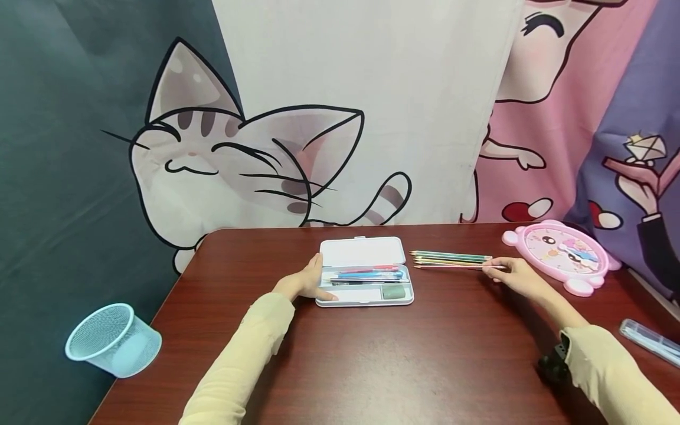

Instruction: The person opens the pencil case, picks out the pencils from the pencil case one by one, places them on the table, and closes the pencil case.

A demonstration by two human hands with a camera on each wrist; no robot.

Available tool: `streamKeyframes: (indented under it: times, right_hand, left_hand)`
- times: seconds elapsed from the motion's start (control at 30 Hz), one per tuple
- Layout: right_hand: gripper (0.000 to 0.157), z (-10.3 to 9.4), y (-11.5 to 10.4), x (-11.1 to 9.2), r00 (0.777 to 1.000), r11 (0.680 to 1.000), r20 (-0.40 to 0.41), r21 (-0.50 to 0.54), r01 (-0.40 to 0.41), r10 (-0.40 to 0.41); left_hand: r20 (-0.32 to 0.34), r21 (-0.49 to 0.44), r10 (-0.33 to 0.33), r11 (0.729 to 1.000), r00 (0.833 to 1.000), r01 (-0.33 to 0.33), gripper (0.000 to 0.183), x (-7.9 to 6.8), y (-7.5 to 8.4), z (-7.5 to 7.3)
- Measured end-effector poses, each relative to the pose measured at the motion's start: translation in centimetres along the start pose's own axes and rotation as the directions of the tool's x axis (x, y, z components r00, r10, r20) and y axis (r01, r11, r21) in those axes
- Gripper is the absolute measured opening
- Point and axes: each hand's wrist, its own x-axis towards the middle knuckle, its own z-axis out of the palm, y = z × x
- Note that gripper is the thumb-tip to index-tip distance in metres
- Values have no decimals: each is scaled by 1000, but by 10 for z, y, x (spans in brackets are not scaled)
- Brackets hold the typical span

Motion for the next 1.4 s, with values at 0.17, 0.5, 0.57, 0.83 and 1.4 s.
streamKeyframes:
  times: [0.17, 0.5, 0.57, 0.83, 1.4]
  right_hand:
    - [20, 0, 3, 3, 998, 992, -29, -110, 60, -63]
    - [6, 7, 3, 13, 976, 918, -9, -341, 201, -217]
    - [6, 8, 3, 14, 978, 913, -8, -361, 189, -206]
    - [11, 9, -1, 16, 987, 916, -48, -380, 126, -155]
    - [18, 86, -110, 52, 937, 945, 148, -36, 325, -317]
  left_hand:
    - [1, -12, -10, 1000, 1000, 10, 115, -1, 0, -1]
    - [10, 2, -9, 1000, 1000, 9, 115, -2, -2, -3]
    - [14, 6, -10, 1000, 1000, 10, 115, -2, -3, -3]
    - [27, 11, -11, 1000, 1000, 10, 115, -1, -5, -5]
    - [52, 34, -28, 999, 998, 27, 115, -1, -1, -5]
